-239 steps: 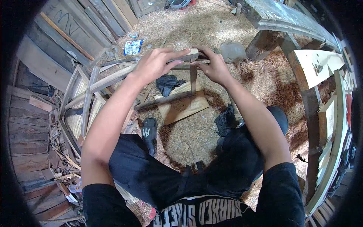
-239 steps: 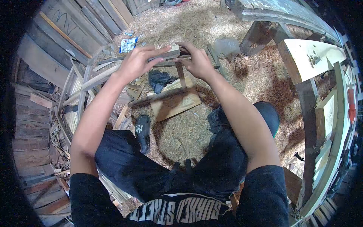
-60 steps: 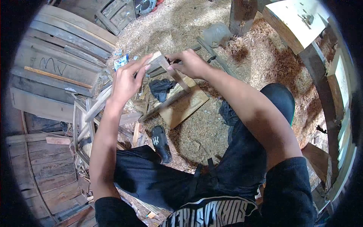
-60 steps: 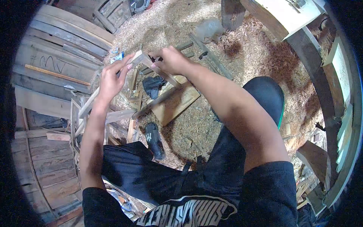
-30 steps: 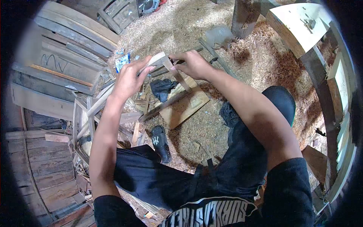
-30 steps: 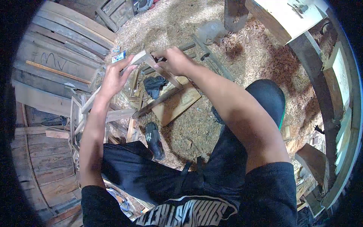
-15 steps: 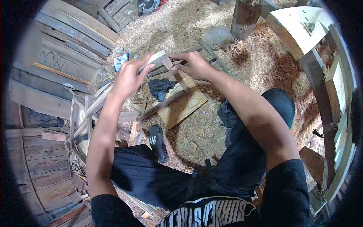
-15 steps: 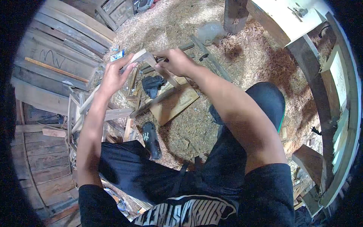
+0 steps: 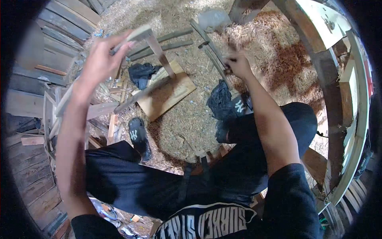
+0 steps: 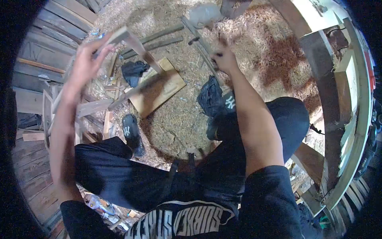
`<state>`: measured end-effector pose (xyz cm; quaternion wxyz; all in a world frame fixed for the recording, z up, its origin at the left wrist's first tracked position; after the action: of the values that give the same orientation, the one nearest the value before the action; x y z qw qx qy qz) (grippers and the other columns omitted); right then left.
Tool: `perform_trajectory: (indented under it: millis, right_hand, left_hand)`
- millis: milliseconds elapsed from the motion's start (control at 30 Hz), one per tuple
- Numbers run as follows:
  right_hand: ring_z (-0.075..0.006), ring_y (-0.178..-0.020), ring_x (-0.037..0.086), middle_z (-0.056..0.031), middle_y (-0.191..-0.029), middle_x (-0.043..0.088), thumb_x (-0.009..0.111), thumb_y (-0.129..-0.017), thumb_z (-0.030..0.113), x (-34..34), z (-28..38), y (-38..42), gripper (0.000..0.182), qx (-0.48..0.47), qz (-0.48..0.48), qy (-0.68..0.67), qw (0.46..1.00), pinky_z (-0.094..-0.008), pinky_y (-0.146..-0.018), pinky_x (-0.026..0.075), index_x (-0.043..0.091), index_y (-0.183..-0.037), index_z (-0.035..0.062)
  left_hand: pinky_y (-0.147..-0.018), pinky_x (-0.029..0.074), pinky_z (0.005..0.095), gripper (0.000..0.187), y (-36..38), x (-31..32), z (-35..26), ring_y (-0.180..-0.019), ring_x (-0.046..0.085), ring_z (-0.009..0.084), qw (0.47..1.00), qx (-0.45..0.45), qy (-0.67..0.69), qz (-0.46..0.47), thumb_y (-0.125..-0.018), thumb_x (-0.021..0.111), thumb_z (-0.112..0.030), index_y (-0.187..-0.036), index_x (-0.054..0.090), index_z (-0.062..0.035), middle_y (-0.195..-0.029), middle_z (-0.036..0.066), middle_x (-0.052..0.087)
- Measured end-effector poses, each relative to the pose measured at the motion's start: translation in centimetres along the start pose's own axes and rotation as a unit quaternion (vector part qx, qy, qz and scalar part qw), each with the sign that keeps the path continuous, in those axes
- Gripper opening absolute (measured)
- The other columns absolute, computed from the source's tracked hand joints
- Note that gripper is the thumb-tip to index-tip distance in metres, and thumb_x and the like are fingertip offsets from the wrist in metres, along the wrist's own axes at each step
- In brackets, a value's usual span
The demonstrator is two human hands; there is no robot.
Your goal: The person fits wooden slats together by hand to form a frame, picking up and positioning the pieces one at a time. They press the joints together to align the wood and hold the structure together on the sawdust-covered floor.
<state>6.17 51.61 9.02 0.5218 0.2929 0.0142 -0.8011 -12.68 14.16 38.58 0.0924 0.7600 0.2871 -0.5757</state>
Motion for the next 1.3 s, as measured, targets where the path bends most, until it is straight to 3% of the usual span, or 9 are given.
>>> perform_trajectory:
  millis: [100,200,267,333,367,500,700,1000,1300]
  right_hand:
    - [-0.0146,-0.066,0.069,-0.0098,-0.084,0.078,0.075,-0.094,0.018,0.7,-4.3,4.5,0.018,0.108,0.015,-0.026,0.994,-0.0321,-0.063,0.054,0.081,-0.105,0.0045]
    - [-0.0145,-0.062,0.069,-0.0083,-0.084,0.078,0.076,-0.093,0.015,2.3,-6.5,8.0,0.014,0.108,0.030,0.012,0.994,-0.0322,-0.061,0.056,0.081,-0.101,0.0053]
    - [-0.0199,-0.070,0.074,-0.0126,-0.086,0.079,0.075,-0.092,0.014,2.9,-6.6,9.8,0.014,0.160,0.059,0.010,0.985,-0.0348,-0.069,0.059,0.081,-0.100,0.0050]
    - [-0.0233,-0.076,0.074,-0.0141,-0.085,0.077,0.074,-0.091,0.010,3.6,-7.8,10.6,0.017,-0.004,0.042,0.169,0.985,-0.0353,-0.077,0.057,0.078,-0.104,0.0004]
    - [-0.0306,-0.091,0.075,-0.0185,-0.096,0.076,0.075,-0.089,0.011,3.8,-8.9,10.7,0.019,-0.051,0.047,0.141,0.988,-0.0387,-0.087,0.056,0.078,-0.105,0.0015]
    - [-0.0362,-0.094,0.073,-0.0155,-0.102,0.076,0.073,-0.088,0.011,3.8,-7.9,12.0,0.015,-0.110,0.003,0.184,0.977,-0.0446,-0.087,0.058,0.080,-0.101,0.0078]
    - [-0.0318,-0.105,0.070,-0.0089,-0.106,0.072,0.068,-0.084,0.008,5.6,-8.8,12.7,0.023,-0.204,0.040,0.319,0.925,-0.0446,-0.087,0.059,0.080,-0.104,0.0135]
    - [-0.0346,-0.120,0.061,-0.0061,-0.124,0.064,0.059,-0.090,0.015,8.8,-8.6,12.8,0.018,-0.162,0.066,0.478,0.861,-0.0483,-0.087,0.061,0.074,-0.100,0.0113]
    - [-0.0312,-0.116,0.061,-0.0076,-0.123,0.062,0.057,-0.093,0.014,8.3,-7.7,12.2,0.022,-0.214,-0.009,0.397,0.892,-0.0452,-0.087,0.060,0.066,-0.112,0.0087]
  left_hand:
    - [-0.100,0.053,0.0404,0.036,-0.1,0.0,0.5,-0.116,0.071,0.0312,0.999,0.023,-0.033,0.004,-0.100,0.070,-0.021,-0.129,0.070,0.0004,-0.128,0.022,0.070]
    - [-0.095,0.056,0.0386,0.040,-0.2,0.2,1.8,-0.107,0.074,0.0246,0.997,0.067,-0.032,-0.014,-0.100,0.070,-0.029,-0.132,0.069,-0.0049,-0.120,0.023,0.073]
    - [-0.100,0.052,0.0350,0.042,-0.2,0.2,2.2,-0.113,0.069,0.0156,0.996,-0.040,-0.060,0.043,-0.103,0.066,-0.029,-0.138,0.066,-0.0055,-0.127,0.021,0.072]
    - [-0.101,0.051,0.0332,0.042,0.0,0.1,3.0,-0.114,0.066,0.0132,0.995,-0.050,-0.062,0.056,-0.104,0.066,-0.028,-0.139,0.065,-0.0051,-0.130,0.018,0.071]
    - [-0.102,0.049,0.0313,0.042,0.2,0.1,3.5,-0.115,0.063,0.0108,0.994,-0.058,-0.069,0.064,-0.105,0.065,-0.026,-0.141,0.063,-0.0047,-0.132,0.014,0.071]
    - [-0.109,0.044,0.0294,0.043,0.3,-0.1,5.0,-0.124,0.059,0.0099,0.988,-0.017,-0.142,0.050,-0.108,0.059,-0.029,-0.146,0.060,-0.0078,-0.142,0.010,0.065]
    - [-0.111,0.043,0.0298,0.042,0.3,-0.3,5.2,-0.128,0.056,0.0095,0.994,-0.002,-0.102,0.048,-0.109,0.057,-0.028,-0.147,0.059,-0.0097,-0.148,0.006,0.061]
    - [-0.109,0.045,0.0308,0.039,0.6,-0.5,5.1,-0.126,0.058,0.0107,0.993,-0.021,-0.101,0.062,-0.109,0.058,-0.024,-0.144,0.061,-0.0066,-0.148,0.009,0.061]
    - [-0.108,0.046,0.0307,0.040,0.4,-0.3,3.3,-0.124,0.058,0.0108,0.993,-0.025,-0.098,0.065,-0.108,0.060,-0.023,-0.144,0.061,-0.0054,-0.142,0.011,0.065]
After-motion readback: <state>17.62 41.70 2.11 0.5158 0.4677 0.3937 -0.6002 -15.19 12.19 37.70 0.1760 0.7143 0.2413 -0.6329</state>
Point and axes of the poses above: each hand's wrist, its own y-axis away from the middle knuckle, its own x-axis out of the palm, z = x × y, the point moved 3 cm from there along -y, towards the middle knuckle
